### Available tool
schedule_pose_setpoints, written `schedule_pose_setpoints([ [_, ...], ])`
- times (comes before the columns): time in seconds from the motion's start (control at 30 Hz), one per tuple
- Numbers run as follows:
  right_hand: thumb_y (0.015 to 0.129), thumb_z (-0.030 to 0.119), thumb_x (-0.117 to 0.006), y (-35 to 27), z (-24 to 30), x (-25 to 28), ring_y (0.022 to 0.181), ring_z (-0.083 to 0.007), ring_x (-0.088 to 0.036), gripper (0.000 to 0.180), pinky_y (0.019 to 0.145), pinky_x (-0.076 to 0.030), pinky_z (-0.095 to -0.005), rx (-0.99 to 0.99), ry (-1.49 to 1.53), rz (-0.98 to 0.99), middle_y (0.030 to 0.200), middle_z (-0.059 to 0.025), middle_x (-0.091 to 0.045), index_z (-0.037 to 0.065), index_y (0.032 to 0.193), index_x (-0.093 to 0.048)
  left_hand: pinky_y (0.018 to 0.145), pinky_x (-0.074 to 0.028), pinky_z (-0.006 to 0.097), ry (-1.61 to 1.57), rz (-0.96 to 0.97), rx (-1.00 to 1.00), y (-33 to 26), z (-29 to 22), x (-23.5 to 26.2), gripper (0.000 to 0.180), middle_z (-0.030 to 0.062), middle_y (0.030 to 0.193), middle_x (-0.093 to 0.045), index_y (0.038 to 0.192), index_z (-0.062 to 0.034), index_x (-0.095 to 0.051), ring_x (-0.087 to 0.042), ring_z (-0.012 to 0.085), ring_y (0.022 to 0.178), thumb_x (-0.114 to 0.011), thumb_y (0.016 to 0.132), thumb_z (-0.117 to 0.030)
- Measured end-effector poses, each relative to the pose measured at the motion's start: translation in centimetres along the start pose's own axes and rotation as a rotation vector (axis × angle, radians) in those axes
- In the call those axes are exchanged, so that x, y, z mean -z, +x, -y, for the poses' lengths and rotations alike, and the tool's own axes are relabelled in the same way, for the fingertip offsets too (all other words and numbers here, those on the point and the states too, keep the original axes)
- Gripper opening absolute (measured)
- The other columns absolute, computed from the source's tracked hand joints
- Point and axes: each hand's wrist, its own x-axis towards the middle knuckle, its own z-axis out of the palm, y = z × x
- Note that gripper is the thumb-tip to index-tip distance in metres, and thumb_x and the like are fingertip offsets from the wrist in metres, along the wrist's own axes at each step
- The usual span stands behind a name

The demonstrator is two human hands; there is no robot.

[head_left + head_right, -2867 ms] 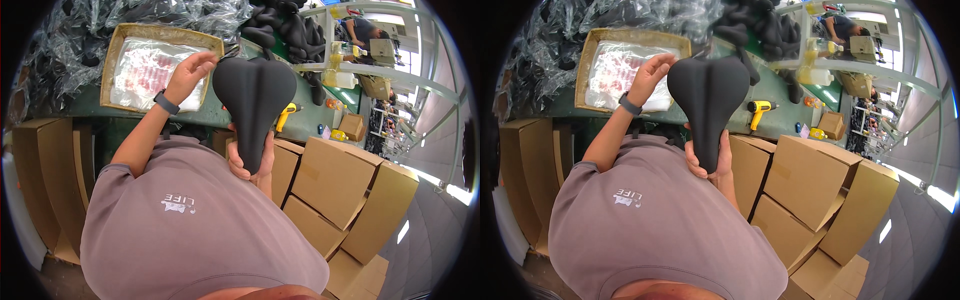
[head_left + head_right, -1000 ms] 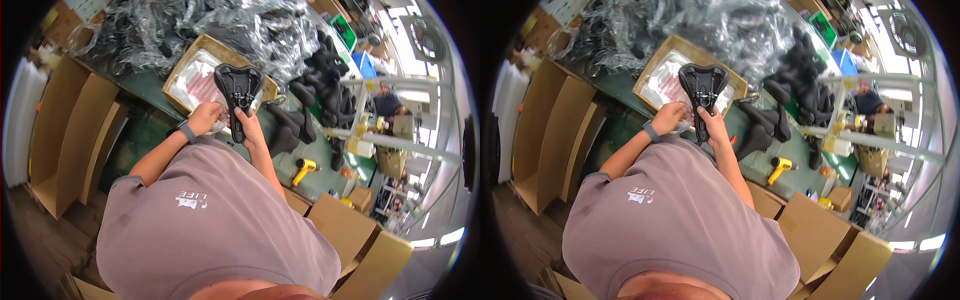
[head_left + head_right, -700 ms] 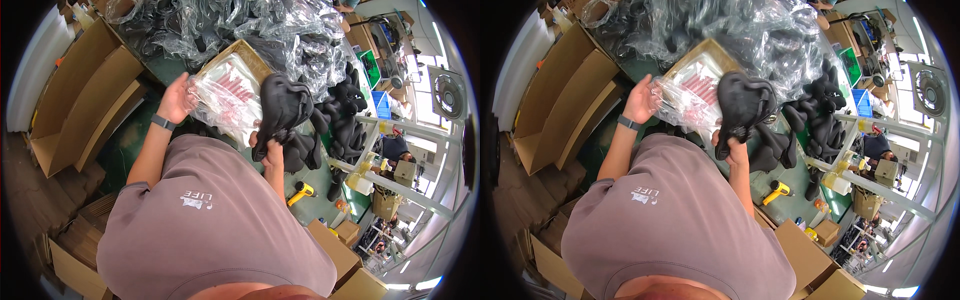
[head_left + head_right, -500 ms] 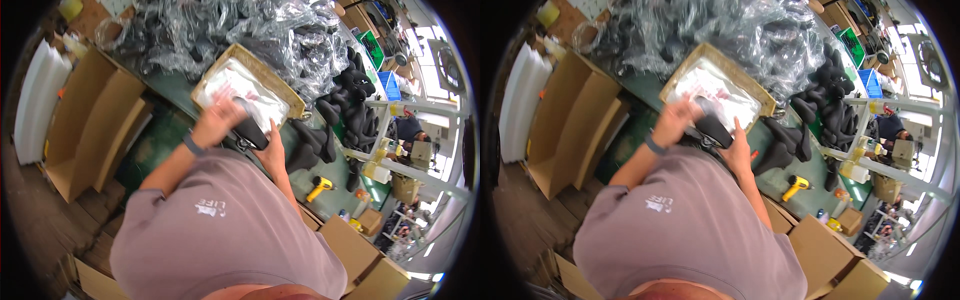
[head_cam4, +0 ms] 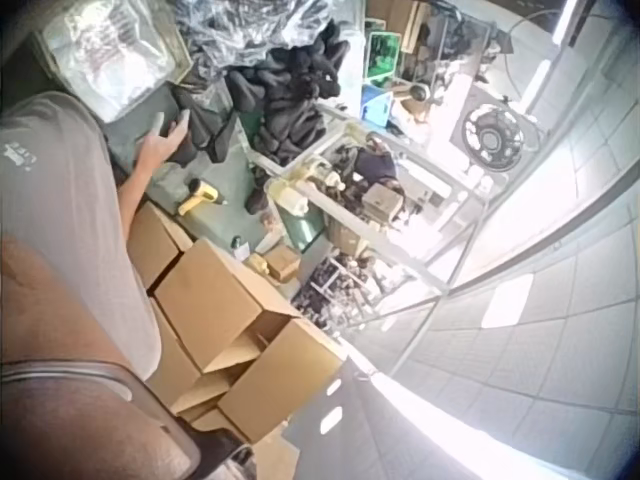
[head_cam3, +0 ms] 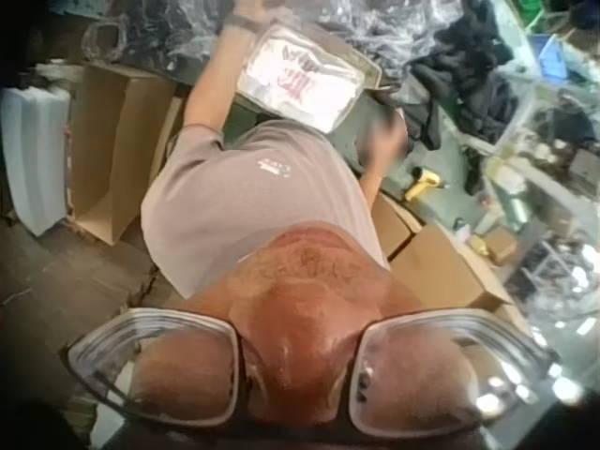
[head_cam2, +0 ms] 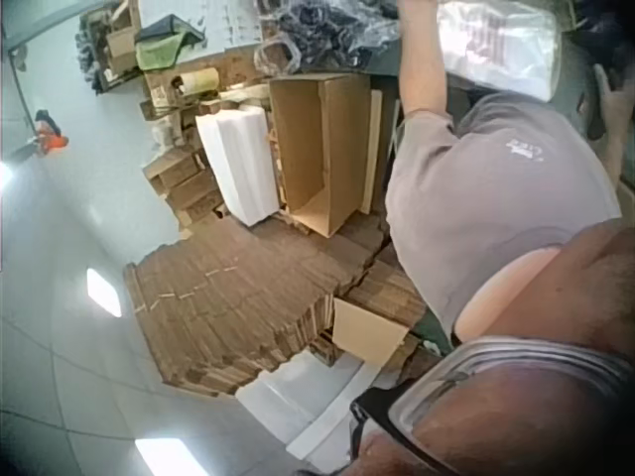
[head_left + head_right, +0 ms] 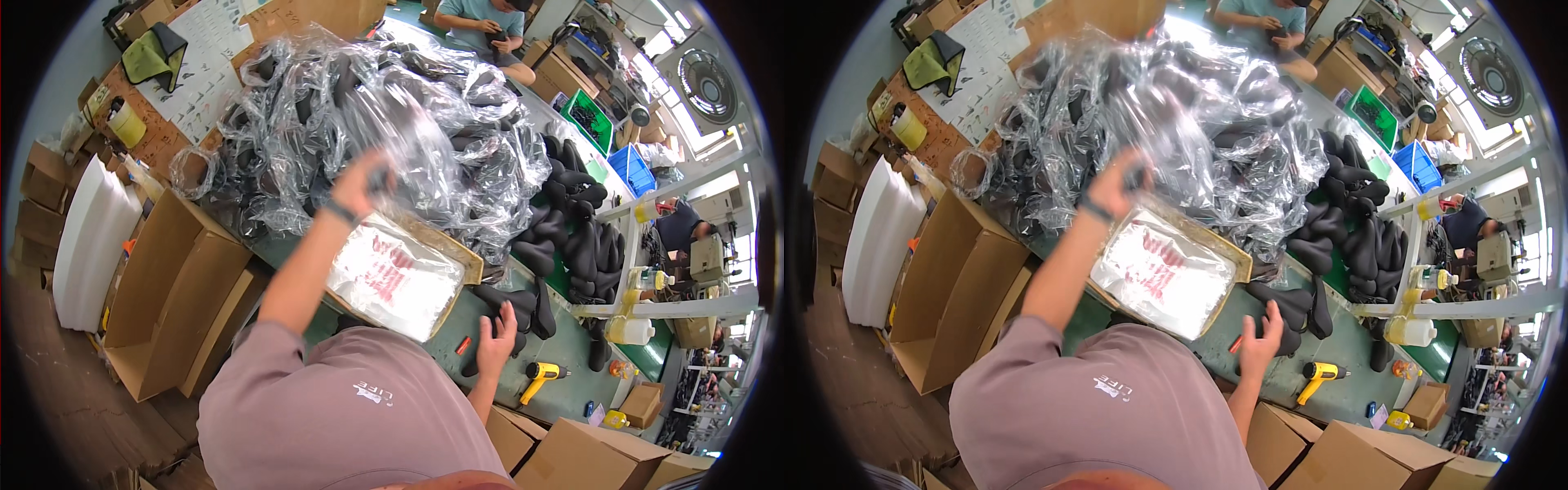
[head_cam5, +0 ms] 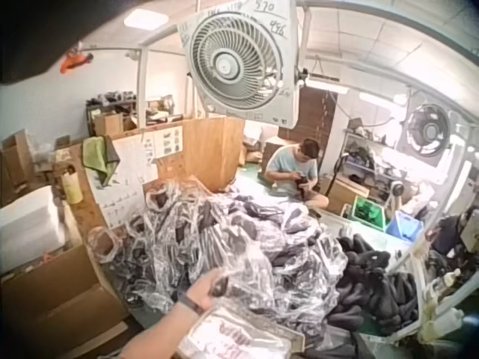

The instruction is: Inspecting, cleaning, and organizing bicycle seats at a factory workstation.

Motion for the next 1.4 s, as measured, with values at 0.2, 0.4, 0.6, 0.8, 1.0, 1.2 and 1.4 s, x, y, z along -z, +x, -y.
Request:
schedule_pose_setpoints([
  [0.2, 0.092, 0.039, -0.09, -3.9, -27.9, 9.7, 0.152, -0.044, -0.053, 0.098, 0.128, -0.041, -0.0504, -0.444, -0.587, -0.142, 0.164, -0.0302, -0.053, -0.007, 0.164, -0.043, 0.055, -0.06, 0.029, 0.002, -0.783, -0.435, 16.4, -15.3, 14.4, 0.008, 0.0091, 0.095, -0.078, 0.103, -0.0027, -0.074, -0.076, 0.02, 0.072, -0.078, 0.097, -0.004],
  [0.4, 0.084, 0.056, -0.092, -6.6, -33.9, 5.0, 0.142, -0.0482, -0.061, 0.105, 0.118, -0.049, -0.0517, -0.518, -0.4, -0.152, 0.151, -0.0336, -0.063, -0.005, 0.157, -0.049, 0.077, -0.065, 0.03, 0.37, -0.617, -0.525, 7.3, 3.6, 9.7, 0.035, 0.0108, 0.119, -0.081, 0.144, -0.0037, -0.062, -0.078, 0.0167, 0.091, -0.068, 0.11, -0.009],
  [0.6, 0.077, 0.035, -0.095, -2.8, -34.4, 2.9, 0.125, -0.0531, -0.07, 0.096, 0.108, -0.056, -0.0574, -0.963, -0.585, -0.274, 0.132, -0.033, -0.072, 0.0, 0.149, -0.043, 0.072, -0.058, 0.027, 0.765, -0.227, -0.09, -7.4, 23.4, 6.1, 0.027, 0.0082, 0.113, -0.081, 0.138, -0.003, -0.07, -0.073, 0.0121, 0.085, -0.068, 0.112, -0.012],
  [0.8, 0.081, 0.038, -0.09, -4.1, -23.2, 5.5, 0.113, -0.0509, -0.074, 0.089, 0.101, -0.058, -0.0562, -0.662, -0.588, -0.379, 0.123, -0.0339, -0.075, 0.002, 0.151, -0.049, 0.08, -0.061, 0.03, 0.956, 0.177, 0.054, -13.7, 25.1, 1.9, 0.026, 0.0097, 0.108, -0.083, 0.134, 0.0002, -0.073, -0.077, 0.0146, 0.089, -0.069, 0.11, -0.009],
  [1.0, 0.1, 0.043, -0.084, -10.7, -10.3, 9.6, 0.071, -0.0204, -0.064, 0.076, 0.065, -0.059, -0.04, -0.59, 1.434, 0.023, 0.129, -0.0194, -0.073, 0.005, 0.157, -0.051, 0.082, -0.063, 0.033, 1.013, 0.277, -0.038, -15.4, 23.9, -1.1, 0.023, 0.0129, 0.106, -0.084, 0.127, 0.0002, -0.077, -0.08, 0.0191, 0.09, -0.073, 0.106, -0.007],
  [1.2, 0.106, 0.068, -0.066, -10.3, 3.8, 4.4, 0.086, -0.0216, -0.067, 0.097, 0.07, -0.062, -0.0381, -0.268, 1.551, 0.625, 0.143, -0.025, -0.065, 0.005, 0.172, -0.035, 0.087, -0.065, 0.042, 1.163, 0.578, -1.029, -20.1, 18.4, -11.5, 0.029, 0.012, 0.11, -0.081, 0.115, -0.0043, -0.079, -0.078, 0.0315, 0.104, -0.081, 0.087, -0.001],
  [1.4, 0.106, 0.079, -0.051, -10.4, 5.6, 0.5, 0.057, -0.0176, -0.056, 0.098, 0.047, -0.049, -0.0289, -0.612, 1.886, 1.024, 0.101, -0.0193, -0.062, 0.0, 0.164, -0.044, 0.127, -0.044, 0.05, 1.235, 1.253, -1.01, -24.4, 15.4, -16.6, 0.042, 0.0147, 0.148, -0.069, 0.128, -0.0059, -0.076, -0.059, 0.0311, 0.147, -0.07, 0.105, -0.04],
])
